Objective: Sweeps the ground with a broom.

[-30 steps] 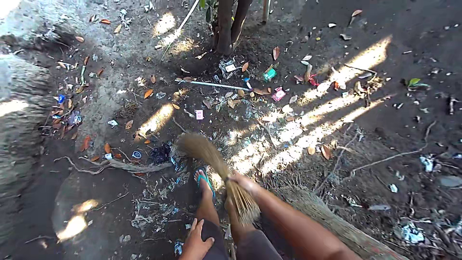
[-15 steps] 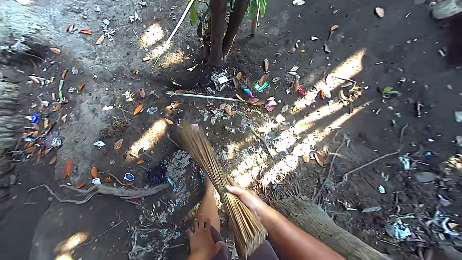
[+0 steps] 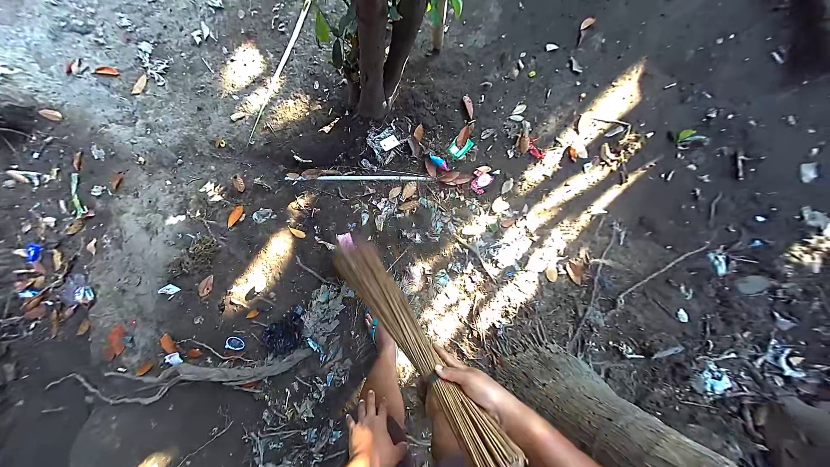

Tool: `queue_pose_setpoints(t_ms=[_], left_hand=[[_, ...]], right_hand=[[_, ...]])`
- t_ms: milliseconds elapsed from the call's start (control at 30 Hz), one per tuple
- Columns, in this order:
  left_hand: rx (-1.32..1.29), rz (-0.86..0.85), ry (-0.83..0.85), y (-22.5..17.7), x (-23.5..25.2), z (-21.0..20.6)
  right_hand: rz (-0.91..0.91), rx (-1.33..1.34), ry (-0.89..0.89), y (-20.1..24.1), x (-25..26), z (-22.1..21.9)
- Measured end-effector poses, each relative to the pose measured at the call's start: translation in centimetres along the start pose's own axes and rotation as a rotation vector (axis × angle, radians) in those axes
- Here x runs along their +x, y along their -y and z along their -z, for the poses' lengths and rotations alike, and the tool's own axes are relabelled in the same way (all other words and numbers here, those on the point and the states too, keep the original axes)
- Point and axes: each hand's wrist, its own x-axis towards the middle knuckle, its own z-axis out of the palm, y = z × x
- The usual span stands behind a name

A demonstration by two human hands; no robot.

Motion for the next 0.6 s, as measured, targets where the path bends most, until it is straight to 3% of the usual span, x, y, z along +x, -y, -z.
queue_pose_setpoints(t_ms=[67, 200, 333, 467, 533, 600], left_hand=[[0.015, 0.006, 0.007, -0.2, 0.1, 0.4], [-0.003, 0.015, 0.017, -0.1, 0.1, 1.4], [-0.013, 0.012, 0.028, 0.2, 0.4, 1.0], [-0.007, 0.039, 0.009, -0.7, 0.7, 1.2], [-0.014, 0.044, -0.010, -1.5, 0.4, 1.3], [-0.027, 0.056, -0.044, -2.1, -0.1, 1.4]], right_hand=[[-0.021, -0.260, -0.041, 1.1, 2.8, 1.2], [0.125, -0.607, -0.223, 0.8, 6.6, 1.4], [0.280, -0.433, -0.103, -0.5, 2.2, -0.2], [0.173, -0.143, 0.060, 1.4, 0.8, 1.5], [0.147, -0.115, -0.008, 4.5, 3.3, 3.9], [0.195, -0.092, -0.226, 8.3, 7.6, 6.5]])
